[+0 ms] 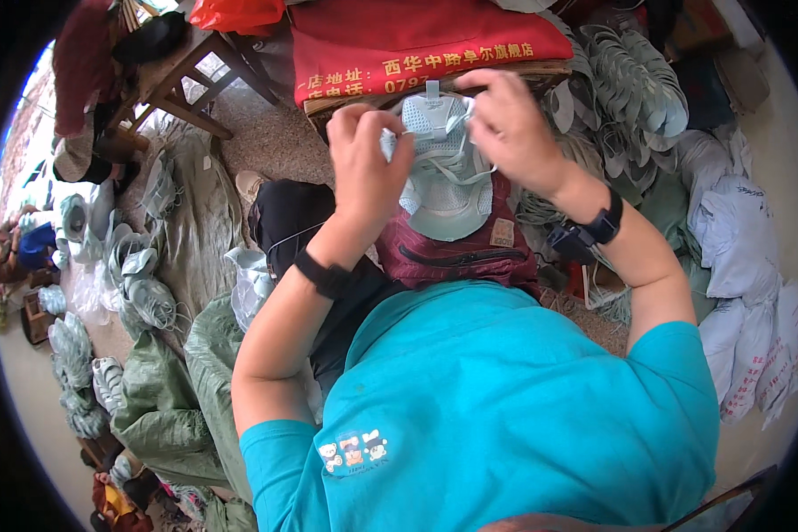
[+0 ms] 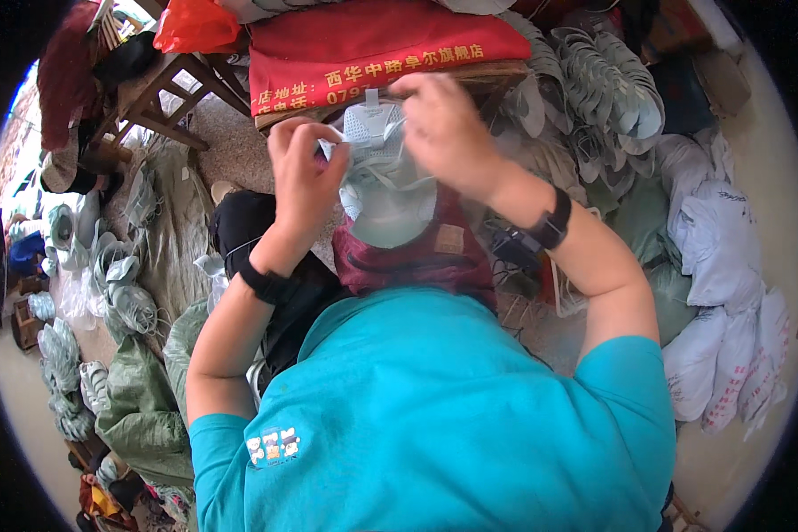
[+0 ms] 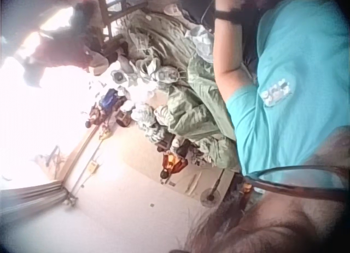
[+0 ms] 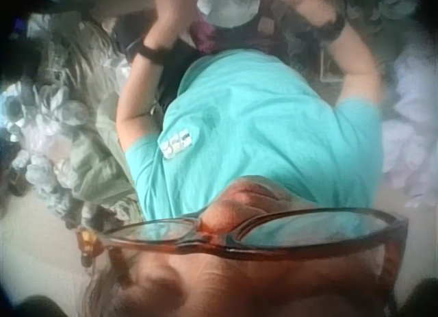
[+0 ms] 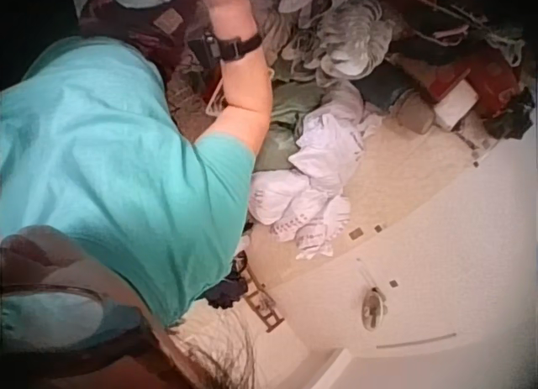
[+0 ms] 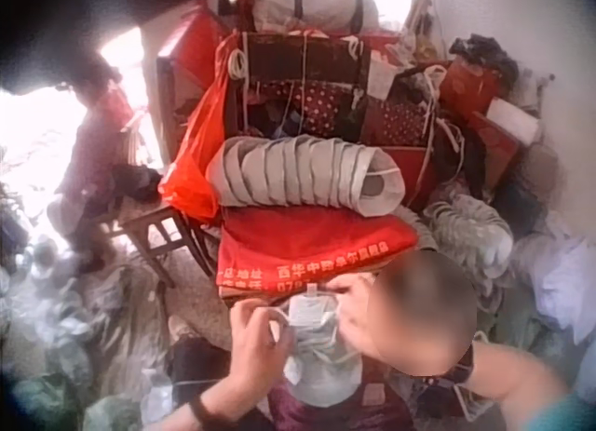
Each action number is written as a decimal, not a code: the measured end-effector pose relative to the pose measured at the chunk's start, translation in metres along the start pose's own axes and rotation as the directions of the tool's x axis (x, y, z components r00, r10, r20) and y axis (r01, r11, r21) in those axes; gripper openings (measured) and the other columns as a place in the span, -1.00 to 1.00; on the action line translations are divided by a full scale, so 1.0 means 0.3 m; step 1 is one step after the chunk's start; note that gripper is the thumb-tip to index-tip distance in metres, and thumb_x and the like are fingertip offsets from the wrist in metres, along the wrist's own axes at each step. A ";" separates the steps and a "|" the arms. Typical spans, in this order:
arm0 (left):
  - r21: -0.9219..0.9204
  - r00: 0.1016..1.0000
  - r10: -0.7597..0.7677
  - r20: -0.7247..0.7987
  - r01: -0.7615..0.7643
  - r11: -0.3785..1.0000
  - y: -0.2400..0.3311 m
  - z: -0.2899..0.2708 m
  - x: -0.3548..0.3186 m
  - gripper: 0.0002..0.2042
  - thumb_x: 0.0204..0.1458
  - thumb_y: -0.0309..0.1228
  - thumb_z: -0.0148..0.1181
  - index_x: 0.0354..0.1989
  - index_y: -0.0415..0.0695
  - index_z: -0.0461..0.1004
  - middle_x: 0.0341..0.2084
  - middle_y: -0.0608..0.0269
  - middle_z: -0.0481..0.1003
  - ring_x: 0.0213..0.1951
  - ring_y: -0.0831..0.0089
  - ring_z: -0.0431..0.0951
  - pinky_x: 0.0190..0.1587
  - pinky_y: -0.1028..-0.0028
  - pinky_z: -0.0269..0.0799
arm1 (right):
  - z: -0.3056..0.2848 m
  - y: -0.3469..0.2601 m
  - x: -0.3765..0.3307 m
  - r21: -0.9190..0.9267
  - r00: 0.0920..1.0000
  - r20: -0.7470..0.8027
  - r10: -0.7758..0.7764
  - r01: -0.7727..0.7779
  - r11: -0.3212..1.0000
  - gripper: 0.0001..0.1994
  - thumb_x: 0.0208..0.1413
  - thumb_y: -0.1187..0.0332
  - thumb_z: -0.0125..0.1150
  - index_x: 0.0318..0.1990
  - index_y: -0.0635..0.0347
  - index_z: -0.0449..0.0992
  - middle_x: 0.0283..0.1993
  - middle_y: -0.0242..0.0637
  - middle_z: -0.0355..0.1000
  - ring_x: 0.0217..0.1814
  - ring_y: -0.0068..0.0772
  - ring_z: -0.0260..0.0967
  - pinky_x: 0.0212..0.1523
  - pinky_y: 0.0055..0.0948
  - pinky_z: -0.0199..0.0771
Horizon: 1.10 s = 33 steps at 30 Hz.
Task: The person threads a white shoelace through the eyelets of a light green sneaker, pulling the lace tight and adjusting the loops. They repeat this process for multiple shoes, handling them one at a time in a cluttered workspace.
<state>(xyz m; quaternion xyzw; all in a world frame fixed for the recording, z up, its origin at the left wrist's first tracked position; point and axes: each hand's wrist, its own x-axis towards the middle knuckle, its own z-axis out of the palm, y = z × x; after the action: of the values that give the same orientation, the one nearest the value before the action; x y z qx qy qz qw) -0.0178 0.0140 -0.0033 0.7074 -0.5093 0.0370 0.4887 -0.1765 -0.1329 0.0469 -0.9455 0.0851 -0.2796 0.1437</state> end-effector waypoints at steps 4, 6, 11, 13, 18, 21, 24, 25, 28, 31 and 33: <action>0.015 0.943 -0.102 0.318 0.102 0.995 -0.034 -0.061 -0.069 -0.86 -0.16 -0.50 0.34 -0.38 -0.13 0.55 -0.27 0.18 0.37 -0.27 0.24 0.43 -0.20 0.34 0.41 | -0.147 0.174 -0.033 -0.324 0.979 -0.202 0.027 -0.093 0.941 -0.87 -0.12 0.54 0.08 -0.35 0.27 0.41 -0.16 -0.18 0.44 -0.10 -0.09 0.35 -0.05 -0.19 0.35; -0.017 0.922 -0.147 0.357 0.164 0.986 -0.024 -0.055 -0.092 -0.85 -0.13 -0.50 0.32 -0.35 -0.15 0.53 -0.33 0.17 0.37 -0.38 0.31 0.46 -0.31 0.41 0.43 | -0.208 0.291 -0.069 -0.481 0.970 -0.233 0.072 -0.179 0.858 -0.80 -0.11 0.53 0.08 -0.26 0.24 0.47 -0.18 -0.17 0.45 -0.13 -0.06 0.40 -0.07 -0.18 0.41; -0.030 0.894 -0.170 0.415 0.200 0.979 -0.011 -0.053 -0.088 -0.87 -0.12 -0.47 0.28 -0.38 -0.13 0.48 -0.35 0.15 0.36 -0.36 0.20 0.48 -0.29 0.29 0.45 | -0.363 0.501 -0.174 -0.488 0.855 -0.400 0.329 -0.503 0.714 -0.84 0.04 0.35 0.08 -0.25 0.12 0.52 -0.18 -0.17 0.48 -0.19 -0.02 0.45 -0.21 -0.14 0.46; -0.027 0.896 -0.152 0.418 0.179 0.983 -0.013 -0.055 -0.079 -0.87 -0.12 -0.45 0.27 -0.38 -0.12 0.47 -0.32 0.13 0.37 -0.33 0.12 0.50 -0.27 0.23 0.46 | -0.437 0.584 -0.222 -0.502 0.820 -0.437 0.368 -0.563 0.657 -0.84 0.04 0.29 0.09 -0.28 0.08 0.53 -0.19 -0.18 0.48 -0.20 0.00 0.45 -0.23 -0.12 0.46; -0.028 0.958 -0.063 0.281 0.073 0.997 -0.009 -0.048 -0.025 -0.88 -0.11 -0.45 0.24 -0.39 -0.13 0.45 -0.32 0.13 0.38 -0.32 0.08 0.51 -0.28 0.20 0.46 | -0.598 0.658 -0.272 -0.615 0.797 -0.485 0.360 -0.604 0.508 -0.79 0.08 0.22 0.04 -0.24 0.08 0.51 -0.14 -0.16 0.47 -0.15 0.02 0.45 -0.21 -0.06 0.45; -0.035 0.952 -0.126 0.278 0.141 0.989 -0.034 -0.028 -0.032 -0.87 -0.07 -0.52 0.25 -0.35 -0.19 0.45 -0.37 0.18 0.36 -0.46 0.34 0.43 -0.38 0.39 0.40 | -0.661 0.681 -0.277 -0.643 0.708 -0.539 0.456 -0.696 0.320 -0.75 0.09 0.21 0.00 -0.20 0.10 0.51 -0.10 -0.13 0.47 -0.11 0.06 0.45 -0.19 -0.02 0.46; -0.118 0.961 -0.158 0.228 0.189 0.975 -0.051 -0.029 -0.028 -0.82 -0.08 -0.54 0.27 -0.29 -0.18 0.45 -0.38 0.21 0.35 -0.46 0.39 0.41 -0.38 0.44 0.39 | -0.647 0.711 -0.262 -0.700 0.556 -0.457 0.694 -0.707 0.105 -0.76 0.04 0.30 0.03 -0.18 0.16 0.52 -0.06 -0.04 0.47 -0.03 0.15 0.43 -0.13 0.05 0.46; -0.154 0.967 -0.163 0.198 0.195 0.969 -0.056 -0.028 -0.028 -0.80 -0.08 -0.55 0.28 -0.27 -0.18 0.45 -0.38 0.22 0.35 -0.47 0.41 0.41 -0.39 0.45 0.39 | -0.598 0.708 -0.259 -0.726 0.497 -0.390 0.775 -0.683 0.073 -0.76 0.02 0.33 0.04 -0.18 0.17 0.52 -0.06 -0.02 0.47 -0.01 0.17 0.42 -0.11 0.06 0.46; -0.166 0.972 -0.177 0.152 0.202 0.965 -0.040 -0.047 0.008 -0.76 -0.10 -0.57 0.30 -0.22 -0.16 0.46 -0.36 0.23 0.35 -0.47 0.44 0.40 -0.38 0.48 0.40 | -0.312 0.473 -0.140 -0.465 0.960 -0.126 0.249 -0.279 0.840 -0.84 0.05 0.33 0.14 -0.30 0.23 0.50 -0.24 0.01 0.43 -0.15 0.09 0.41 -0.12 -0.10 0.42; -0.079 0.979 0.000 0.205 0.016 0.997 -0.044 -0.036 0.030 -0.73 -0.09 -0.50 0.31 -0.18 -0.16 0.46 -0.26 0.16 0.34 -0.42 0.29 0.44 -0.31 0.40 0.44 | -0.108 0.015 0.000 -0.002 0.924 0.152 0.351 -0.355 0.935 -0.76 0.05 0.20 0.22 -0.35 0.22 0.47 -0.31 -0.13 0.39 -0.19 -0.06 0.40 -0.20 -0.22 0.41; -0.096 0.965 0.023 0.262 0.003 0.995 -0.032 -0.028 0.041 -0.75 -0.07 -0.48 0.29 -0.19 -0.17 0.44 -0.26 0.11 0.36 -0.40 0.21 0.48 -0.29 0.34 0.45 | -0.026 -0.111 -0.004 -0.030 0.963 0.225 0.150 -0.147 0.989 -0.78 0.01 0.24 0.27 -0.36 0.22 0.47 -0.35 -0.16 0.37 -0.25 -0.11 0.40 -0.22 -0.25 0.39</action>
<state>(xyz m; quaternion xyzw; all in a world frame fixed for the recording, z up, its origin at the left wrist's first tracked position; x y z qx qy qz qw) -0.0010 0.0117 0.0015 0.6792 -0.5744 -0.0790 0.4500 -0.1793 -0.1029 0.0631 -0.9630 0.1405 -0.1580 0.1670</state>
